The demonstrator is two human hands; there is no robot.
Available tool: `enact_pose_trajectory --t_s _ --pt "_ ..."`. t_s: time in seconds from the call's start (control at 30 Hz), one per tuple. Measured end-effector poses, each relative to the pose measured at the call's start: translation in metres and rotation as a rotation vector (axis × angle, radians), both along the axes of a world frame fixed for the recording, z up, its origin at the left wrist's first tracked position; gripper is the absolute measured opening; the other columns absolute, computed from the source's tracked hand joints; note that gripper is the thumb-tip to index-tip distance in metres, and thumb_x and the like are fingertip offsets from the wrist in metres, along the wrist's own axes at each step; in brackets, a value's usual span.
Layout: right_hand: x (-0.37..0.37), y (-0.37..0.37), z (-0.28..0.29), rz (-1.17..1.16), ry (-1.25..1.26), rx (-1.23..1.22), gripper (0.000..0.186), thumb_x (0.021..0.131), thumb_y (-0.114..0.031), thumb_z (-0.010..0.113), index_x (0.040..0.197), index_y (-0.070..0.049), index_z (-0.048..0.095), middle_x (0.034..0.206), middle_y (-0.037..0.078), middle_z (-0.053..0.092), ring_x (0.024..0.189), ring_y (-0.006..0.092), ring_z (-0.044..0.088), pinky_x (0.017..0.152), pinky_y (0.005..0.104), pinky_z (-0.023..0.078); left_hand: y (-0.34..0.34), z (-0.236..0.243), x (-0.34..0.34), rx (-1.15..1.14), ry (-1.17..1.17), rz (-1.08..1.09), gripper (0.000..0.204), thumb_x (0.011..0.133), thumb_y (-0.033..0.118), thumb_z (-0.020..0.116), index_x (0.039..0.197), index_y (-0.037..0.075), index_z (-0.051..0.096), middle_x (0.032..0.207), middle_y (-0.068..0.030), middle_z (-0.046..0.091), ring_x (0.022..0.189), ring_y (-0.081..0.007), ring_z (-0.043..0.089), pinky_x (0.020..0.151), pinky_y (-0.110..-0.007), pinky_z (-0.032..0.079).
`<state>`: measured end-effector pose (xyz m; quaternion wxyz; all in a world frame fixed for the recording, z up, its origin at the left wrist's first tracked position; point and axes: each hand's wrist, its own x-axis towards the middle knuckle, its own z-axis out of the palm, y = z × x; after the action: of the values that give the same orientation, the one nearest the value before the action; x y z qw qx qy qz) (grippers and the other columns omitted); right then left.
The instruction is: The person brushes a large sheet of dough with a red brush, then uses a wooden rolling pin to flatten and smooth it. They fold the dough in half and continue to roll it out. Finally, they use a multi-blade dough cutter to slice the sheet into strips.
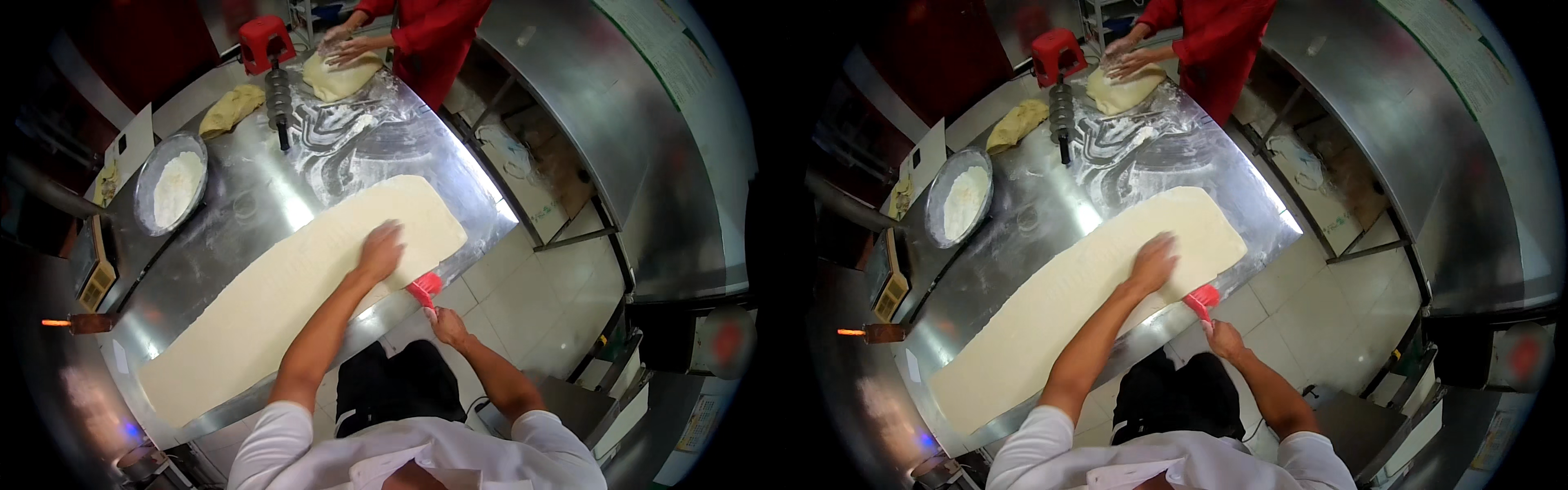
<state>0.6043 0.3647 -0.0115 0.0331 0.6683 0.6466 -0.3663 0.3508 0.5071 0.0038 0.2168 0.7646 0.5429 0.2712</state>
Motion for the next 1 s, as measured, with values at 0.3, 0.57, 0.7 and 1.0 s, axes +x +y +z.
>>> enact_pose_trajectory --t_s 0.3,0.57,0.7,1.0 --pt "0.087 0.09 0.036 0.271 -0.189 -0.109 0.055 0.102 -0.053 0.042 0.097 -0.004 0.067 0.087 0.024 0.07 0.086 0.0456 0.067 0.079 0.0566 0.052 0.151 0.005 0.158 -0.214 0.608 -0.617 0.064 0.081 0.041 0.078 0.131 0.005 0.059 0.14 -0.0167 0.053 0.134 -0.0317 0.048 0.11 -0.056 0.037" --pt "0.13 0.149 0.02 0.51 -0.042 -0.059 0.053 0.101 -0.052 0.048 0.092 -0.003 0.065 0.08 0.025 0.069 0.076 0.0449 0.068 0.07 0.0547 0.054 0.186 -0.007 0.142 -0.05 0.677 -0.851 0.016 0.074 0.026 0.072 0.082 0.012 0.076 0.08 -0.0092 0.072 0.084 -0.0263 0.071 0.078 -0.055 0.048" --pt "0.204 0.218 0.01 0.667 -0.064 0.036 0.051 0.1 -0.052 0.051 0.091 -0.004 0.065 0.08 0.023 0.07 0.075 0.0425 0.069 0.067 0.0529 0.055 0.166 0.069 0.119 -0.155 0.626 -0.693 0.018 0.085 0.019 0.059 0.098 0.015 0.071 0.078 -0.0068 0.068 0.081 -0.0249 0.07 0.09 -0.043 0.048" --pt "0.102 0.492 0.022 1.186 -0.042 0.054 0.055 0.099 -0.058 0.046 0.101 -0.008 0.07 0.1 0.021 0.07 0.093 0.0382 0.067 0.082 0.0498 0.052 0.144 0.087 0.141 -0.106 0.579 -0.495 0.017 0.087 0.022 0.056 0.084 0.019 0.072 0.063 -0.0038 0.065 0.07 -0.0232 0.068 0.087 -0.046 0.046"
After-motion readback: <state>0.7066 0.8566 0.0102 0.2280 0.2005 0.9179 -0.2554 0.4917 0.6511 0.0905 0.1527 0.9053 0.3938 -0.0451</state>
